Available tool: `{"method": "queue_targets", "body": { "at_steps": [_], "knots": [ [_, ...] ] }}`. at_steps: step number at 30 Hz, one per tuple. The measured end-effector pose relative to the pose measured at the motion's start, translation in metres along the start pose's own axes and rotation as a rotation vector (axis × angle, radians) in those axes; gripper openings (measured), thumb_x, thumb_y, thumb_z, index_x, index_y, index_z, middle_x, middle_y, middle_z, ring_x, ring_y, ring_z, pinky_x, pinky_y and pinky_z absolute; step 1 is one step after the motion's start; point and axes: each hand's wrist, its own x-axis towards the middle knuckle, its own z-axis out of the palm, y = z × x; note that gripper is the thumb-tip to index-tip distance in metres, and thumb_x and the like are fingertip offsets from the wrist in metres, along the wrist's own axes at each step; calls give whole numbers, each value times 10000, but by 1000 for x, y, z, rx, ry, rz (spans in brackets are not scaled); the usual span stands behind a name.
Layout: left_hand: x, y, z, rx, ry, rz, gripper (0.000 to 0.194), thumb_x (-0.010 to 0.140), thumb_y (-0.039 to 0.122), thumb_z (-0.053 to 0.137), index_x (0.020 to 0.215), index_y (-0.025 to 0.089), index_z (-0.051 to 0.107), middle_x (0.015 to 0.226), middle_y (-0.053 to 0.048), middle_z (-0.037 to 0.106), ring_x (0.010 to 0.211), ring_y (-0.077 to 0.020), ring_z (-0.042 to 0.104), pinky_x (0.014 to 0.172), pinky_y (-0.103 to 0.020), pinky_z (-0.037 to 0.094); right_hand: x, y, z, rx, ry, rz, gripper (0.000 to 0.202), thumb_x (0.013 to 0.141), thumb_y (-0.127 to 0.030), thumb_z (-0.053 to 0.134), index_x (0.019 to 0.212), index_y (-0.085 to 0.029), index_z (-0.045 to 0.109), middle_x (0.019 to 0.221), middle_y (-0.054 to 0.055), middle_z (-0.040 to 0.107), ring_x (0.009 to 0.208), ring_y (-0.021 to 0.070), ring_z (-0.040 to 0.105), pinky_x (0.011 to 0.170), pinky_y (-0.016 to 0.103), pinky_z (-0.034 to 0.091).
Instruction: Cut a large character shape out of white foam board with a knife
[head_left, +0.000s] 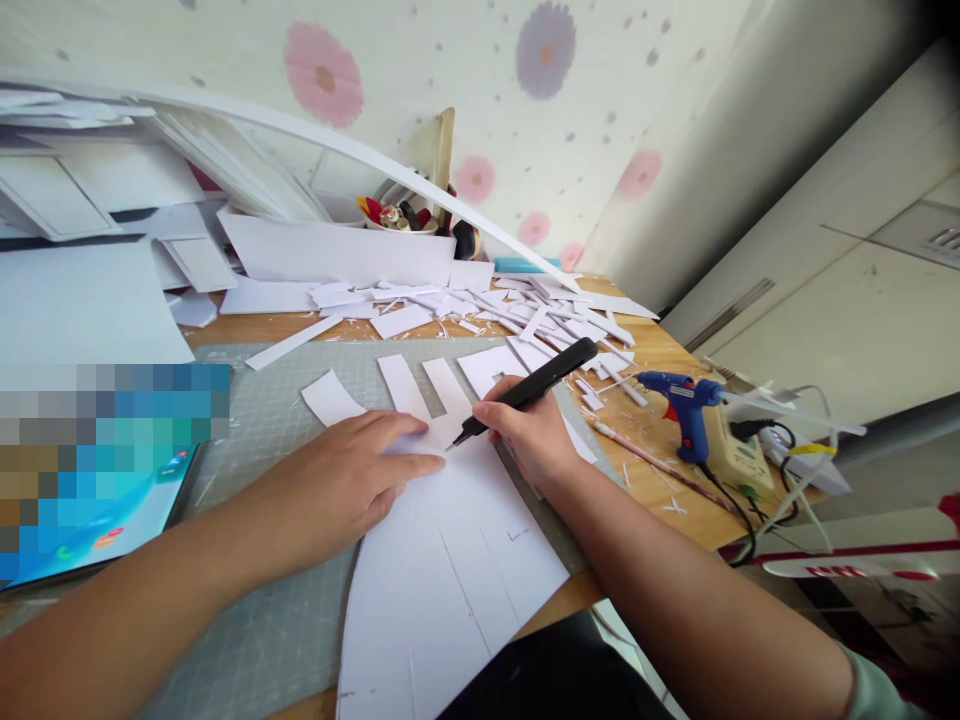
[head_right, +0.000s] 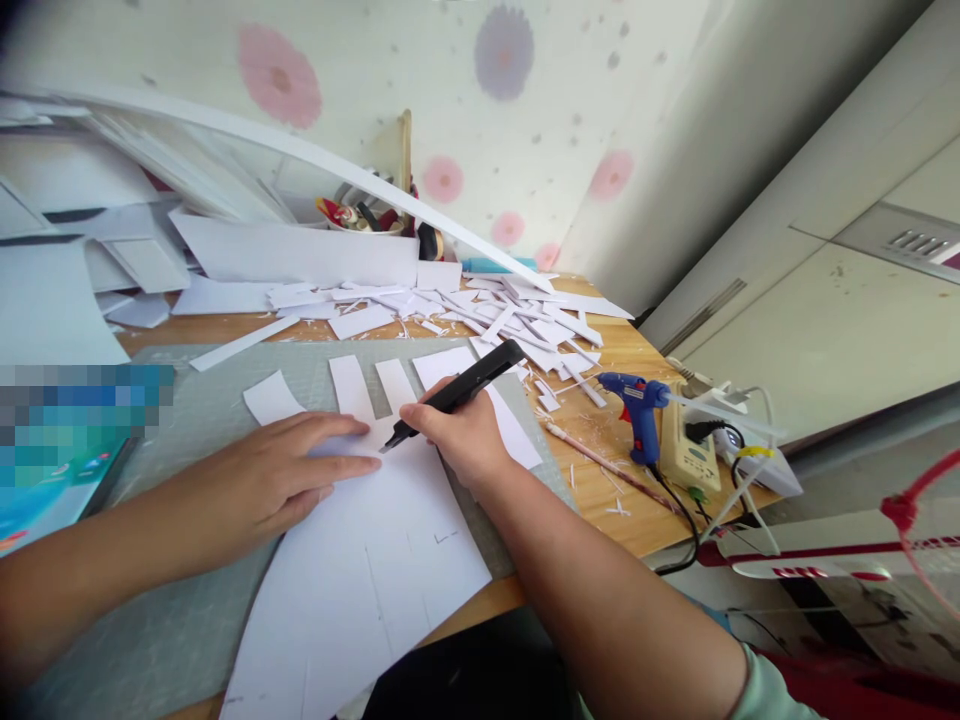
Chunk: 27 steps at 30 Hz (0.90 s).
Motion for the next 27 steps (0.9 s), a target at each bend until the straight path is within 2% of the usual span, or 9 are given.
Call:
{"method": "queue_targets", "body": {
  "at_steps": [7,15,21,27],
  "knots": [
    [3,1,-2,12,-26,-10,517,867,105,508,1254,418,648,1409,-21,551,1294,-286,512,1079,-479,438,1,1,0,-31,1,1,225,621,-316,804,600,-207,608,552,-41,539,510,116,454,502,277,368],
    [1,-1,1,19,4,5,528,858,119,484,1252,436,638,1390,-23,553,1288,-294,516,1055,-504,452,-1,-6,1,-138,-35,-11,224,605,-322,791,611,-212,596,569,-44,548,558,125,479,530,269,370],
    [2,-2,1,60,8,30,558,849,112,445,1257,444,632,1359,-50,559,1269,-308,524,1019,-536,467,0,-5,2,-128,-91,-61,336,583,-380,852,624,-207,567,588,-54,531,589,120,486,544,256,378],
    [2,-5,2,66,3,42,554,858,135,432,1277,447,617,1383,-38,540,1258,-303,526,1018,-520,466,-2,-3,4,-144,-40,-50,360,604,-401,838,597,-212,532,581,-44,549,585,128,505,533,258,393]
  ]
}}
